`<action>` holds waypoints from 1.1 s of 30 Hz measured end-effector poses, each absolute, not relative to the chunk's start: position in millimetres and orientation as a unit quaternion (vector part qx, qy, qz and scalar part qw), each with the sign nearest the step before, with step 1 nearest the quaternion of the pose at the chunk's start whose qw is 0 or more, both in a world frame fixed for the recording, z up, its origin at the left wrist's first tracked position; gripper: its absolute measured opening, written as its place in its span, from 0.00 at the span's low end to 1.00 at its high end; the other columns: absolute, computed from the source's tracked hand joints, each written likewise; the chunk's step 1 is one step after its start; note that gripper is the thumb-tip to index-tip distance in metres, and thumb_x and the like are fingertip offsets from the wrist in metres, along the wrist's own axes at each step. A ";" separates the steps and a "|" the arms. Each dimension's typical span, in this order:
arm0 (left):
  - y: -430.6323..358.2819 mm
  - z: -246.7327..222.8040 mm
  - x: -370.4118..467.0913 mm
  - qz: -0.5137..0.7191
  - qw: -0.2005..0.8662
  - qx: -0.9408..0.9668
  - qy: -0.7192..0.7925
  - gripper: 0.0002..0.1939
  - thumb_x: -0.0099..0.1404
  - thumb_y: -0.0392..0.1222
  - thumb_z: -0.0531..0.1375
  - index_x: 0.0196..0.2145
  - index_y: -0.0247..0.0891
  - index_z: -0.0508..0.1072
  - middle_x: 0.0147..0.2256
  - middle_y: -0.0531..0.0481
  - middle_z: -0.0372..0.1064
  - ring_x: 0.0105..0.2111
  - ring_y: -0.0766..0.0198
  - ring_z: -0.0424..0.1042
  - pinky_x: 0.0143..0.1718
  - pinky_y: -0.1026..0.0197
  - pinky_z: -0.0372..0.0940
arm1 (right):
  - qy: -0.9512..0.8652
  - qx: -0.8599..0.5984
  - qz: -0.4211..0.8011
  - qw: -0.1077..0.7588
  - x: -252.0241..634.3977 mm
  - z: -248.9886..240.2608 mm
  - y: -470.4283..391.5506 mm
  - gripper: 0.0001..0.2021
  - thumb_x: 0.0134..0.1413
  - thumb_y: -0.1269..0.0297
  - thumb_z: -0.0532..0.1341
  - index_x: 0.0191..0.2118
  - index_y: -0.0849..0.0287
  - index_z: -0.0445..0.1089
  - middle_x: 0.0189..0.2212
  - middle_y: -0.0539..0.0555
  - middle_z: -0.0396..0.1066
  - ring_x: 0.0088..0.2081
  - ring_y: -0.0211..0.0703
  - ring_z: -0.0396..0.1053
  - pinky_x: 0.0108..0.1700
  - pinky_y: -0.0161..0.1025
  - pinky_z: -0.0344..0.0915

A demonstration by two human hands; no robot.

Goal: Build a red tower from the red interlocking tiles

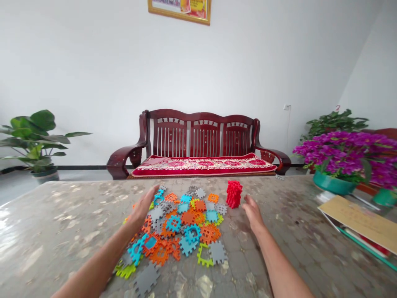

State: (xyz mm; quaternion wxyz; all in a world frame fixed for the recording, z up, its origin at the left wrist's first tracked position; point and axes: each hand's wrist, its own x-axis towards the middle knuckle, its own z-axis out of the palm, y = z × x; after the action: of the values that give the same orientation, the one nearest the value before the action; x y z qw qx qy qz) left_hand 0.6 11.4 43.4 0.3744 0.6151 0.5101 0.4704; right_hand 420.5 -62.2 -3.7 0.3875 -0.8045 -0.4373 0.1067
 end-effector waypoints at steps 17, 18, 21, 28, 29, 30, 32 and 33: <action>21.9 7.8 282.1 0.527 0.627 0.448 0.358 0.40 0.69 0.66 0.34 0.70 0.43 0.50 0.71 0.48 0.40 0.69 0.62 0.40 0.69 0.56 0.40 | -0.433 -0.441 0.415 0.668 438.4 -1.3 -7.1 0.43 0.52 0.26 0.43 0.61 0.50 0.65 0.63 0.54 0.62 0.67 0.49 0.53 0.68 0.51 0.49; 22.4 6.3 288.2 0.526 0.630 0.446 0.356 0.40 0.69 0.66 0.34 0.70 0.42 0.50 0.71 0.47 0.40 0.69 0.62 0.40 0.69 0.57 0.39 | -0.436 -0.432 0.423 0.667 437.8 -0.5 -7.4 0.42 0.52 0.26 0.44 0.61 0.50 0.66 0.63 0.53 0.63 0.67 0.49 0.53 0.68 0.51 0.49; 21.9 2.1 305.2 0.523 0.641 0.437 0.354 0.41 0.69 0.65 0.33 0.70 0.39 0.48 0.71 0.45 0.39 0.69 0.63 0.40 0.69 0.58 0.39 | -0.437 -0.406 0.450 0.664 436.6 1.7 -9.3 0.41 0.52 0.26 0.46 0.60 0.49 0.67 0.62 0.52 0.64 0.67 0.50 0.52 0.68 0.52 0.48; 15.3 -3.9 329.1 0.544 0.657 0.406 0.329 0.39 0.70 0.65 0.38 0.69 0.40 0.53 0.69 0.46 0.48 0.68 0.63 0.48 0.68 0.60 0.46 | -0.417 -0.348 0.507 0.670 426.4 1.9 -11.9 0.38 0.54 0.29 0.50 0.61 0.49 0.66 0.61 0.52 0.66 0.68 0.49 0.51 0.69 0.53 0.46; 14.1 -3.9 331.0 0.543 0.663 0.400 0.326 0.39 0.70 0.65 0.38 0.68 0.39 0.55 0.67 0.45 0.53 0.67 0.62 0.52 0.67 0.59 0.47 | -0.413 -0.341 0.514 0.670 424.6 1.0 -11.8 0.38 0.54 0.30 0.50 0.61 0.50 0.66 0.60 0.52 0.67 0.68 0.49 0.52 0.69 0.53 0.47; 12.9 -3.7 332.8 0.542 0.666 0.395 0.326 0.38 0.71 0.64 0.38 0.67 0.38 0.57 0.66 0.45 0.57 0.66 0.61 0.55 0.67 0.58 0.48 | -0.410 -0.338 0.518 0.671 423.1 -0.1 -11.6 0.38 0.54 0.30 0.51 0.61 0.50 0.66 0.60 0.52 0.68 0.67 0.49 0.53 0.69 0.53 0.47; 11.0 -3.0 336.1 0.542 0.669 0.388 0.329 0.37 0.71 0.64 0.39 0.65 0.37 0.62 0.62 0.44 0.63 0.64 0.60 0.59 0.67 0.57 0.49 | -0.403 -0.337 0.520 0.673 420.7 -2.9 -11.1 0.38 0.53 0.30 0.51 0.60 0.51 0.67 0.58 0.52 0.69 0.67 0.49 0.54 0.68 0.53 0.48; 10.2 -2.5 337.6 0.543 0.669 0.385 0.331 0.37 0.71 0.64 0.40 0.63 0.37 0.64 0.61 0.44 0.65 0.63 0.59 0.61 0.67 0.56 0.50 | -0.399 -0.336 0.519 0.677 419.6 -4.3 -10.7 0.37 0.53 0.30 0.52 0.59 0.51 0.68 0.58 0.52 0.70 0.67 0.49 0.54 0.68 0.52 0.49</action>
State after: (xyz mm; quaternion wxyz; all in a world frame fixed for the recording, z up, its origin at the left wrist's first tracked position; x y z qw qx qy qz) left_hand 337.6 10.2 -2.5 0.6688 0.3848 0.3308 0.5433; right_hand 419.6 -10.7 -4.3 0.6768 -0.3365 -0.3991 0.5191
